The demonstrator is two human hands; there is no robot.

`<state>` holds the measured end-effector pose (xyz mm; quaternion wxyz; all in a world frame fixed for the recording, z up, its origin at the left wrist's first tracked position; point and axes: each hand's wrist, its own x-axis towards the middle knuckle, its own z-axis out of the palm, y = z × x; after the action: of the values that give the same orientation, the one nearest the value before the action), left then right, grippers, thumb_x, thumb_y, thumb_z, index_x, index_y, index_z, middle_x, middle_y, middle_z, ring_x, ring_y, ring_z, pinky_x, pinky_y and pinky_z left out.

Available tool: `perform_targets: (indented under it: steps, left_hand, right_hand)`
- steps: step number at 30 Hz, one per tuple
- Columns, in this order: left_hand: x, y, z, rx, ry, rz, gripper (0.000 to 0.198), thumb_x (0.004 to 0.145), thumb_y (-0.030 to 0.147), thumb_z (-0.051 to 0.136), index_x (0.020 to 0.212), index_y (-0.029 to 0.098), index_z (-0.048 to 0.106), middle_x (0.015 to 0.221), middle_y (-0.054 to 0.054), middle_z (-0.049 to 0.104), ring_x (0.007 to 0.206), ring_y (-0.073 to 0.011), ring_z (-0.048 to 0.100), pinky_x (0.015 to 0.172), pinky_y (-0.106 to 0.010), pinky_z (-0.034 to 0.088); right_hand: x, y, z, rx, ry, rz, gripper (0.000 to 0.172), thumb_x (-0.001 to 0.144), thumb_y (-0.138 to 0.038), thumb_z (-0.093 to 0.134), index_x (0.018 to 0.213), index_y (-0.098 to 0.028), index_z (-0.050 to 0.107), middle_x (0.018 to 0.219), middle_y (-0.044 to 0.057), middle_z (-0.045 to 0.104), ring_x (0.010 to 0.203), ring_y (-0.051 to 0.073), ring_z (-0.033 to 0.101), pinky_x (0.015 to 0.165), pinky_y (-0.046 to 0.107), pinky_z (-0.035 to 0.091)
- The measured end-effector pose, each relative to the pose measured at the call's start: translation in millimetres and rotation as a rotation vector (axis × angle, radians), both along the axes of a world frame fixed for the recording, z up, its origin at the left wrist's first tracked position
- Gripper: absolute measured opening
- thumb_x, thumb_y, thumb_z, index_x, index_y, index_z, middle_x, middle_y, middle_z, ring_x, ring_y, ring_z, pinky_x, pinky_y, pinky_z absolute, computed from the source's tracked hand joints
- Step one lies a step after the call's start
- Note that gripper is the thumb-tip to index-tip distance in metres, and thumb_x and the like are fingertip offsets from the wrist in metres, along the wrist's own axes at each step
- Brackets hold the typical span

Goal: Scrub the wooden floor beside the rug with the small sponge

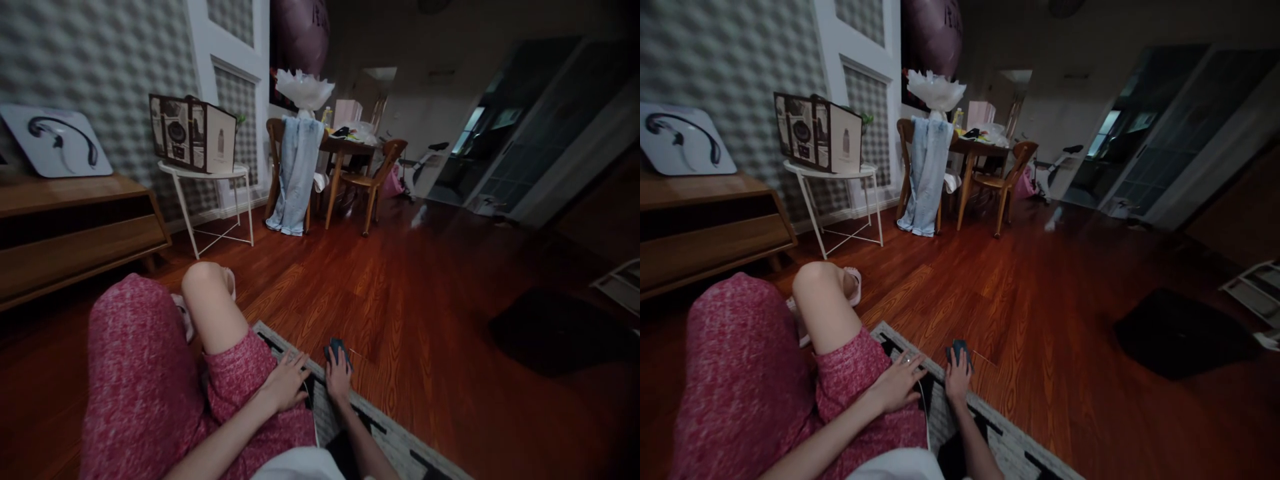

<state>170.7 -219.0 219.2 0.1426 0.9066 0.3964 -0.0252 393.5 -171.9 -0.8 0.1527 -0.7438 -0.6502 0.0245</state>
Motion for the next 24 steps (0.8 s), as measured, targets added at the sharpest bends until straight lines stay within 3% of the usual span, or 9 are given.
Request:
perform_targets:
  steps: [3, 5, 10, 13, 17, 24]
  left_hand:
    - [-1, 0, -1.9, 0.01, -0.027, 0.008, 0.055, 0.093, 0.046, 0.061, 0.141, 0.021, 0.054, 0.158, -0.017, 0.035, 0.146, -0.0308, 0.033, 0.122, -0.054, 0.016]
    - [-2, 0, -3.5, 0.014, -0.035, 0.002, 0.054, 0.093, 0.045, 0.061, 0.14, 0.021, 0.054, 0.158, -0.017, 0.036, 0.146, -0.0307, 0.033, 0.122, -0.054, 0.016]
    - [-2, 0, -6.3, 0.032, -0.051, 0.003, 0.053, 0.092, 0.044, 0.062, 0.139, 0.021, 0.055, 0.157, -0.017, 0.036, 0.146, -0.0315, 0.032, 0.121, -0.056, 0.017]
    - [-2, -1, -5.0, 0.028, -0.042, -0.006, 0.053, 0.092, 0.043, 0.062, 0.139, 0.019, 0.055, 0.157, -0.018, 0.036, 0.146, -0.0313, 0.032, 0.121, -0.055, 0.017]
    - [-1, -2, -3.0, 0.031, -0.038, -0.012, 0.053, 0.092, 0.043, 0.062, 0.14, 0.022, 0.054, 0.157, -0.016, 0.038, 0.146, -0.0313, 0.033, 0.121, -0.056, 0.018]
    - [1, -1, -4.2, 0.026, -0.003, -0.041, 0.055, 0.094, 0.044, 0.059, 0.142, 0.019, 0.052, 0.158, -0.017, 0.036, 0.147, -0.0305, 0.031, 0.122, -0.054, 0.015]
  right_hand:
    - [36, -7, 1.7, 0.001, -0.038, 0.13, 0.052, 0.096, -0.028, 0.031, 0.144, -0.032, 0.052, 0.155, 0.005, 0.044, 0.144, 0.019, 0.036, 0.115, 0.041, 0.031]
    - [70, -16, 2.4, 0.001, -0.06, 0.1, 0.052, 0.096, -0.027, 0.031, 0.142, -0.032, 0.054, 0.154, 0.004, 0.045, 0.143, 0.018, 0.037, 0.114, 0.039, 0.033]
    - [169, -60, 1.2, -0.02, -0.047, -0.274, 0.054, 0.095, -0.033, 0.027, 0.143, -0.03, 0.052, 0.152, 0.007, 0.045, 0.142, 0.021, 0.039, 0.109, 0.042, 0.038]
    - [209, -90, -1.8, 0.021, -0.014, -0.523, 0.056, 0.095, -0.035, 0.025, 0.146, -0.028, 0.048, 0.151, 0.012, 0.044, 0.141, 0.025, 0.039, 0.107, 0.05, 0.039]
    - [209, -104, -4.9, 0.124, -0.004, -0.716, 0.057, 0.095, -0.034, 0.026, 0.146, -0.021, 0.047, 0.15, 0.02, 0.044, 0.142, 0.031, 0.037, 0.105, 0.056, 0.038]
    - [175, -88, -5.3, 0.256, -0.016, -0.856, 0.054, 0.095, -0.031, 0.031, 0.146, -0.022, 0.047, 0.149, 0.023, 0.046, 0.14, 0.034, 0.039, 0.101, 0.06, 0.038]
